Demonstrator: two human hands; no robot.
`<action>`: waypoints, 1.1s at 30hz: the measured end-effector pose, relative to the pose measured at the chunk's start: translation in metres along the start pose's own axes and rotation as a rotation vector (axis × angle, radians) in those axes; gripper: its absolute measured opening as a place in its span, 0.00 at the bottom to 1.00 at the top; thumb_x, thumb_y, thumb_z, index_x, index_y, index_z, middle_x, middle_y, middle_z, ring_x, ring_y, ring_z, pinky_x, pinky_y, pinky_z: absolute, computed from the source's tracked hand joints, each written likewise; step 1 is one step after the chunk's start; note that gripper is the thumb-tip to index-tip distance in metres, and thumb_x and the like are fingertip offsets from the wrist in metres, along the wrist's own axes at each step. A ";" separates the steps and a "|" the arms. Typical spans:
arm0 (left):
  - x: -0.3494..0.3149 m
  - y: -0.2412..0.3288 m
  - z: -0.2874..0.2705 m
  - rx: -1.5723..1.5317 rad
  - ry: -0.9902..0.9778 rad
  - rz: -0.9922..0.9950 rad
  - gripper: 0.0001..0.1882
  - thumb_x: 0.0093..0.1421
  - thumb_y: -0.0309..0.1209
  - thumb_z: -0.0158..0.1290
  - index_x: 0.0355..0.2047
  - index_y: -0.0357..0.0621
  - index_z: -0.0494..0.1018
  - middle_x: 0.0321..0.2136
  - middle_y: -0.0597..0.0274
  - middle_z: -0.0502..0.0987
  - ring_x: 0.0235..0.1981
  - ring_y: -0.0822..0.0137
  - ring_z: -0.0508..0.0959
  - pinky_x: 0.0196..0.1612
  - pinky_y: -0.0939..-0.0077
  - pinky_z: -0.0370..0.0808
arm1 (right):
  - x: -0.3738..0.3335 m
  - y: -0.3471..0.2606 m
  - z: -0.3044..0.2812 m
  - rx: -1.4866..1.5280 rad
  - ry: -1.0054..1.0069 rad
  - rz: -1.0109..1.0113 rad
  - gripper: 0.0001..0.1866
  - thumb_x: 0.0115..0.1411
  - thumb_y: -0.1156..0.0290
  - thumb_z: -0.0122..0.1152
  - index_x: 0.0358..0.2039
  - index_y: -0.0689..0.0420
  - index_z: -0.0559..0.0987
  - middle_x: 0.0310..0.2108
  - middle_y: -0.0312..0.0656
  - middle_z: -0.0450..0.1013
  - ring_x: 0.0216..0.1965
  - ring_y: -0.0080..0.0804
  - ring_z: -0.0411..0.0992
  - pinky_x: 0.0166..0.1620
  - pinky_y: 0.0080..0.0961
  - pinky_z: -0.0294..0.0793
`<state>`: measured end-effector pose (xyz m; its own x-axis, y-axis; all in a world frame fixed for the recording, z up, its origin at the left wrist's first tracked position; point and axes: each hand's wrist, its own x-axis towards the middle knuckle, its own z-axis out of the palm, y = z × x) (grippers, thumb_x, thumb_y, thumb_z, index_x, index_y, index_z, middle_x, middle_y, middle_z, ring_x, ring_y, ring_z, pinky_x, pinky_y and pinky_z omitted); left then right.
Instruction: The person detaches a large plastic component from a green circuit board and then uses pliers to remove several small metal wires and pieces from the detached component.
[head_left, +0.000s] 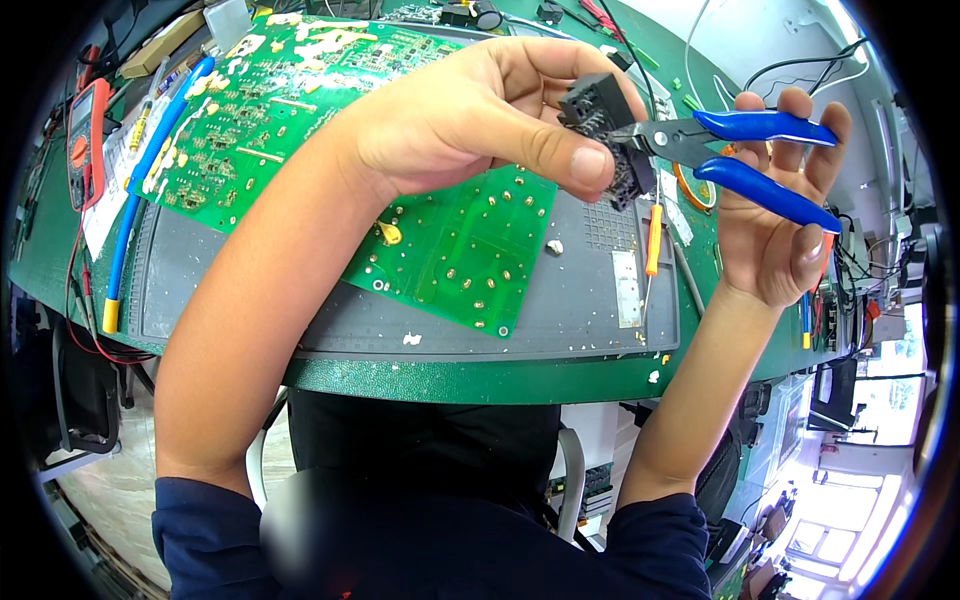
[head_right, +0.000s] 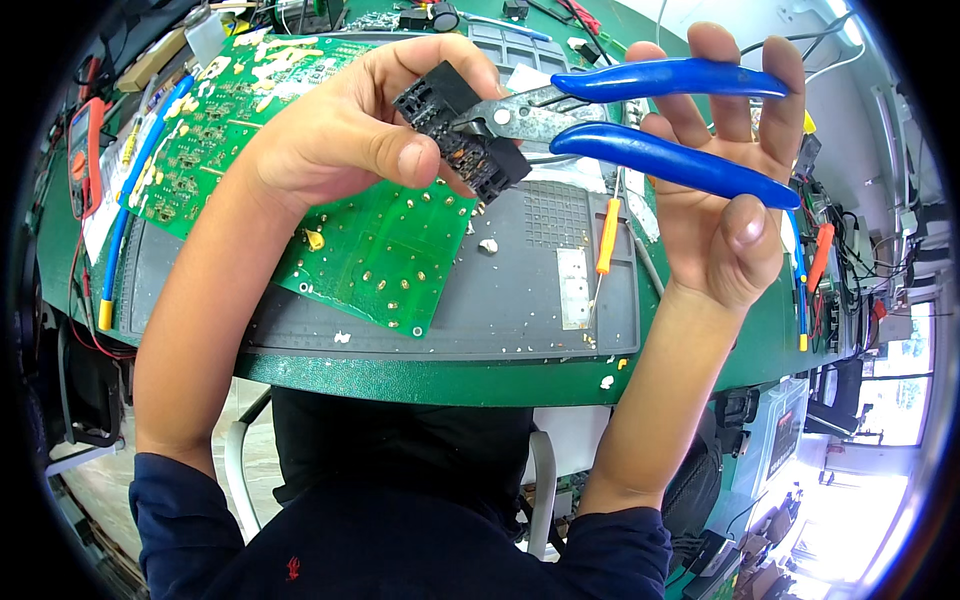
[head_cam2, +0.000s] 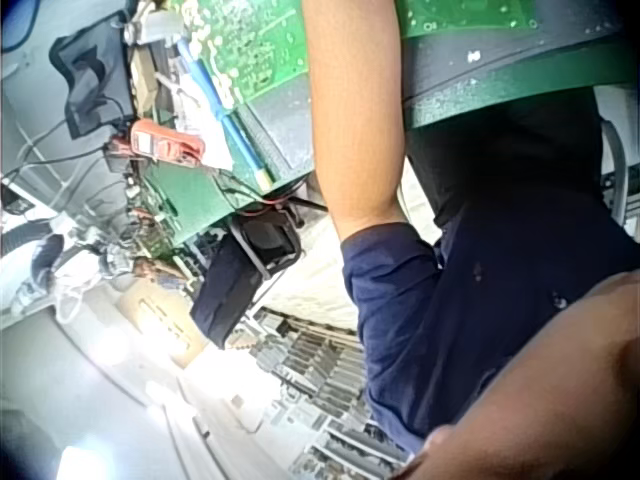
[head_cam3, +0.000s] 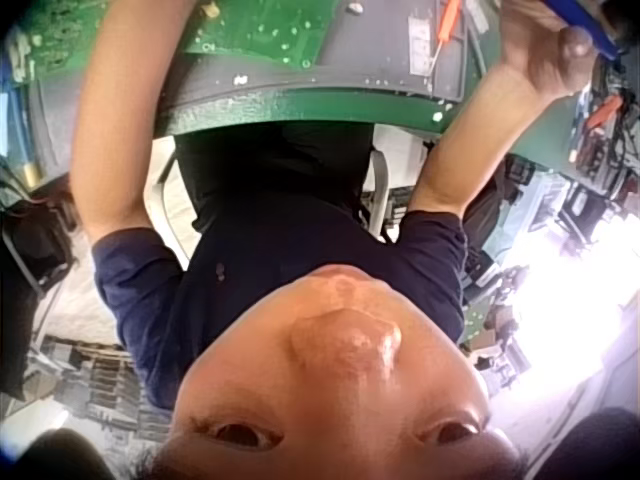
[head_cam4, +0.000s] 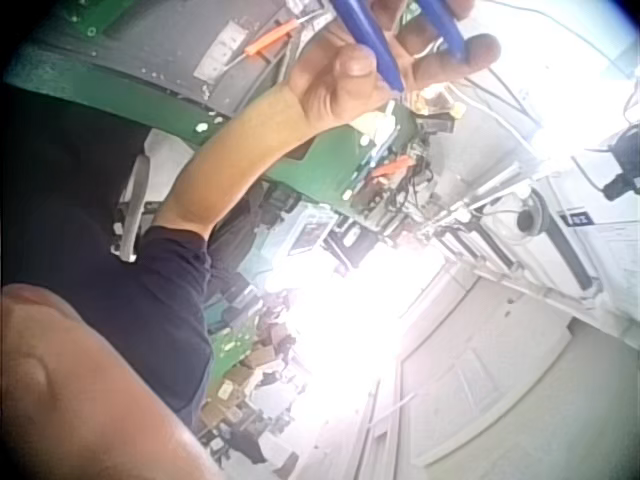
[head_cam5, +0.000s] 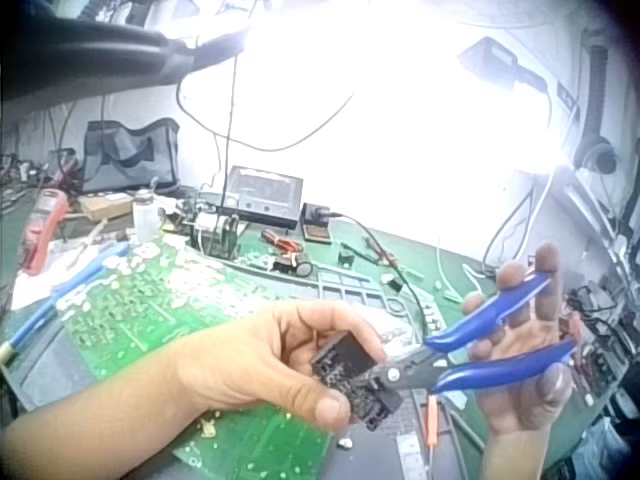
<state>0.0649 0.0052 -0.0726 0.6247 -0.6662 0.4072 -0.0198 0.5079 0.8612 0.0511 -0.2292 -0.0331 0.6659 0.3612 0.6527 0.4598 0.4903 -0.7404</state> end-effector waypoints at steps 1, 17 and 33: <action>0.001 -0.001 0.000 0.002 0.002 0.024 0.27 0.39 0.30 0.63 0.40 0.40 0.65 0.34 0.58 0.73 0.36 0.68 0.74 0.38 0.71 0.75 | 0.000 0.000 0.000 -0.007 -0.001 -0.002 0.42 0.37 0.69 0.68 0.54 0.51 0.57 0.53 0.47 0.56 0.54 0.50 0.56 0.51 0.35 0.64; 0.002 -0.004 -0.005 0.062 0.091 0.062 0.24 0.39 0.28 0.62 0.37 0.43 0.65 0.37 0.60 0.71 0.37 0.67 0.74 0.39 0.71 0.74 | -0.003 0.002 -0.004 -0.120 0.081 -0.057 0.43 0.37 0.67 0.69 0.54 0.50 0.57 0.54 0.47 0.54 0.55 0.51 0.53 0.52 0.38 0.62; 0.001 -0.003 -0.002 0.055 0.115 0.043 0.23 0.40 0.29 0.62 0.35 0.44 0.64 0.36 0.61 0.71 0.36 0.68 0.74 0.38 0.72 0.75 | -0.004 0.002 -0.005 -0.084 0.063 -0.075 0.42 0.37 0.69 0.69 0.53 0.50 0.59 0.54 0.47 0.54 0.55 0.52 0.52 0.51 0.36 0.64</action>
<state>0.0671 0.0042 -0.0750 0.7074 -0.5761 0.4095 -0.0896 0.5016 0.8604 0.0527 -0.2333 -0.0382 0.6620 0.2742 0.6976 0.5556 0.4451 -0.7022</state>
